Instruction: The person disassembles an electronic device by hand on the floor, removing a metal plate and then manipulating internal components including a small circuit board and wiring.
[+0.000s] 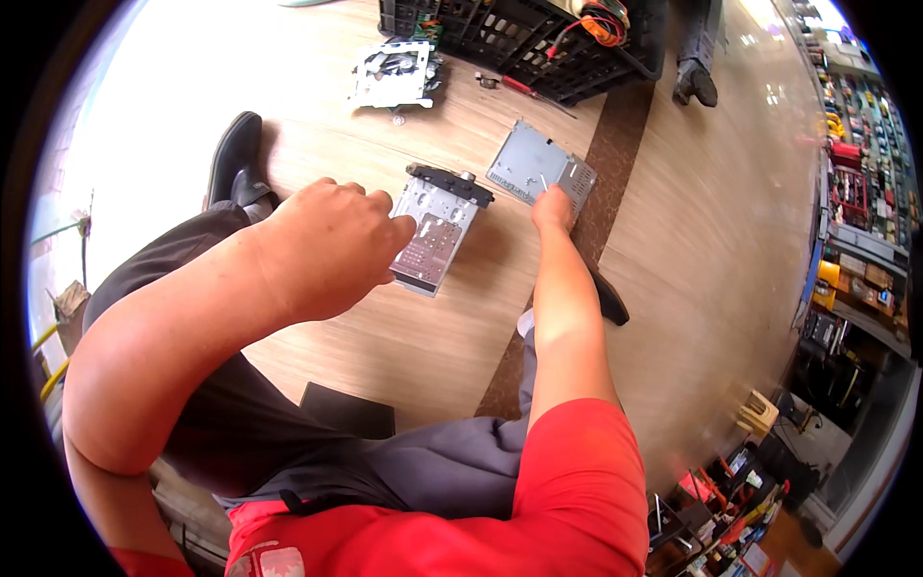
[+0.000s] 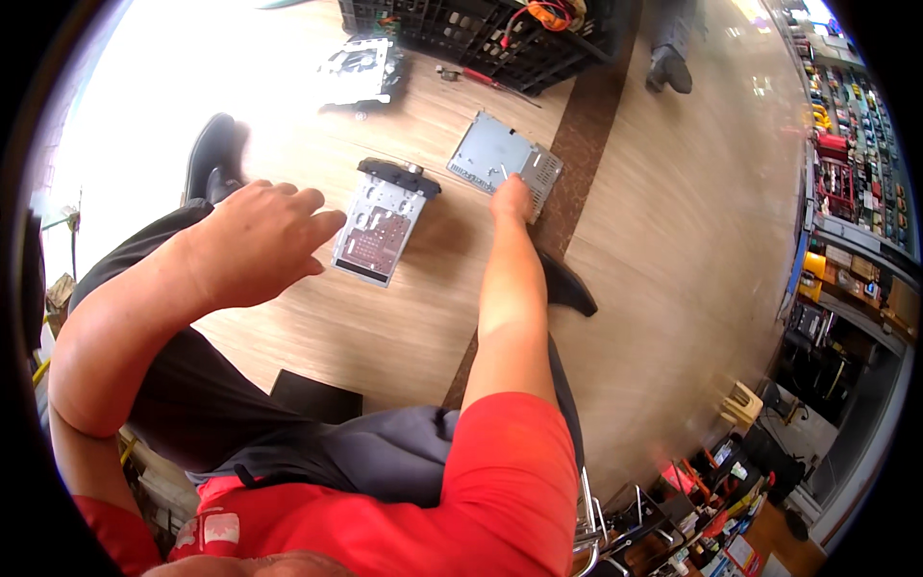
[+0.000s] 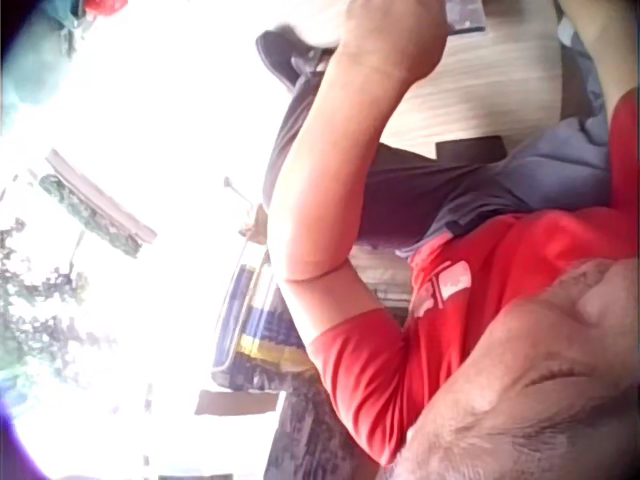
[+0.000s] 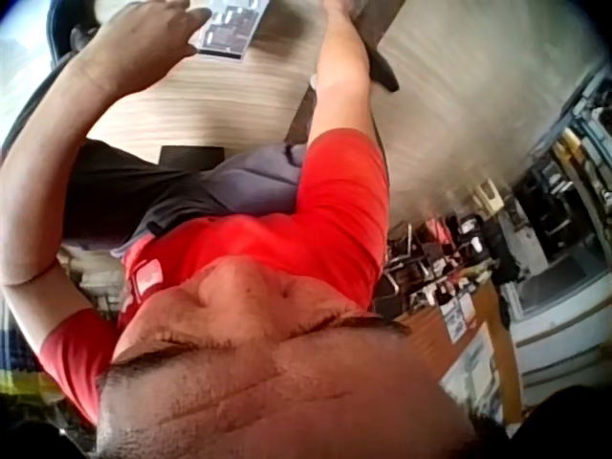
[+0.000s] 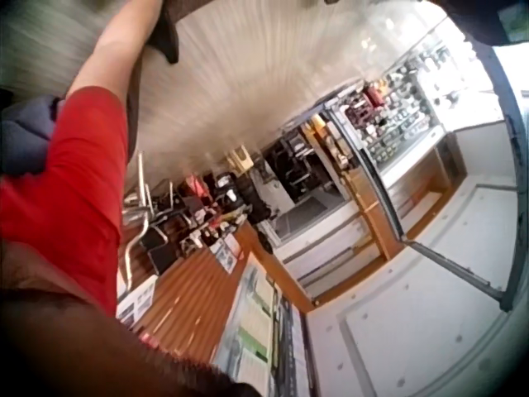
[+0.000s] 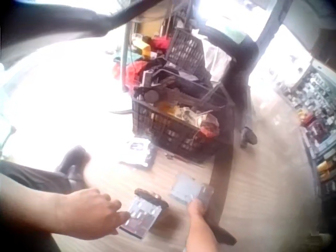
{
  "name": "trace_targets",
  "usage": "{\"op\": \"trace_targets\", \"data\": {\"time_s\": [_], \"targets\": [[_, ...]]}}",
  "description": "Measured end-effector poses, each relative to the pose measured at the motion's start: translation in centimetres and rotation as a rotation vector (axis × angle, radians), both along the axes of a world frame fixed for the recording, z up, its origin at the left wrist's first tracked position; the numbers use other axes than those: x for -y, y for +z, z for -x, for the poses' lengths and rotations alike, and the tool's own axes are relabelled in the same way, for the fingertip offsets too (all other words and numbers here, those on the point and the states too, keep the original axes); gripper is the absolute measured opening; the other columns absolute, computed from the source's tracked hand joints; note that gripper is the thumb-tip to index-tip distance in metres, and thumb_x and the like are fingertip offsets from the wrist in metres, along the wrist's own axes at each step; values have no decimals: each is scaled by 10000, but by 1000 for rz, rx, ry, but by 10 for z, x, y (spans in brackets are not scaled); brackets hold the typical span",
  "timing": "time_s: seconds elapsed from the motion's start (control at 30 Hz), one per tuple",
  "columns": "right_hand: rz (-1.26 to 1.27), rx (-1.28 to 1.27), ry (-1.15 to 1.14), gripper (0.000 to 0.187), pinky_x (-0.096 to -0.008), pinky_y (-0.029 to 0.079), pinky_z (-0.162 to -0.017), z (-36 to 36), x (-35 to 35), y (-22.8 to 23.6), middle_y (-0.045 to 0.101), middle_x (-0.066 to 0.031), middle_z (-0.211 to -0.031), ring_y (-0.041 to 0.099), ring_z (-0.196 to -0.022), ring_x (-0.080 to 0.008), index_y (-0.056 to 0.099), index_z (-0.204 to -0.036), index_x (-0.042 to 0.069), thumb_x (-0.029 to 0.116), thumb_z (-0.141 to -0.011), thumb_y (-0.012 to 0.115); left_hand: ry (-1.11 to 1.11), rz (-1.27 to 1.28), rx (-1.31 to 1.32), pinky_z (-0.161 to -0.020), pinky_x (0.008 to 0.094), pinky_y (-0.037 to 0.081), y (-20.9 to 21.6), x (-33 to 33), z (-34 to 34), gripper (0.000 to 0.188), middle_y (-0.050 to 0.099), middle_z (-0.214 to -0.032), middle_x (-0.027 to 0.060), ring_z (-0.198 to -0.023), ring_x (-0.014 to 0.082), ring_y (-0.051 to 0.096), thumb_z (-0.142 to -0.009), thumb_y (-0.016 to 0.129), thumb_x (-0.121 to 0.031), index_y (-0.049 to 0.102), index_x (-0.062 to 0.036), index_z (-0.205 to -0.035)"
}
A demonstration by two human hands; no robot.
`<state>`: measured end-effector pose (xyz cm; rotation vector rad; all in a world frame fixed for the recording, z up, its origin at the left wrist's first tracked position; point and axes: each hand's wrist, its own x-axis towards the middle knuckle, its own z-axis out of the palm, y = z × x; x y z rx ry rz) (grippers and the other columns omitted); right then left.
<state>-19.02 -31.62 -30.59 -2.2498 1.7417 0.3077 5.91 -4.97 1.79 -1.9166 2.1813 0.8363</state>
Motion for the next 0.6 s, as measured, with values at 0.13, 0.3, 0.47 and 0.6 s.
{"op": "trace_targets", "data": {"time_s": [0.13, 0.3, 0.47, 0.6], "targets": [[-29, -20, 53, 200, -473, 518, -855, 0, -2, 1, 673, -239, -1033, 646, -1009, -403, 648, -1028, 23, 114, -887, 539, 9, -28, 21, -772, 392, 493, 0, -3, -4, 373, 633, -927, 123, -885, 297, 639, -813, 724, -239, 608, -32, -1101], [41, 153, -31, 241, -442, 519, -844, -15, -27, 27, 687, -225, -1001, 659, -967, -385, 688, -1012, 41, 218, -857, 638, 45, -116, 28, -767, 416, 510, -24, -22, -14, 303, 653, -922, 141, -894, 312, 651, -844, 703, -250, 630, -33, -1041], [146, 227, -26, 222, -430, 523, -806, 0, -46, 87, 702, -204, -903, 679, -884, -362, 707, -936, 38, 232, -838, 662, 150, -303, -76, -855, 447, 508, -92, -27, -11, 334, 664, -1040, 204, -1011, 372, 633, -847, 704, -262, 628, -1, -1040], [83, 423, 49, 222, -427, 527, -805, -24, -87, 130, 704, -200, -900, 685, -890, -345, 694, -929, 19, 222, -847, 655, 904, 5, -502, -964, 426, 473, -202, -41, -11, 596, 610, -1210, 265, -1093, 398, 602, -845, 707, -292, 531, 80, -1276]]}}
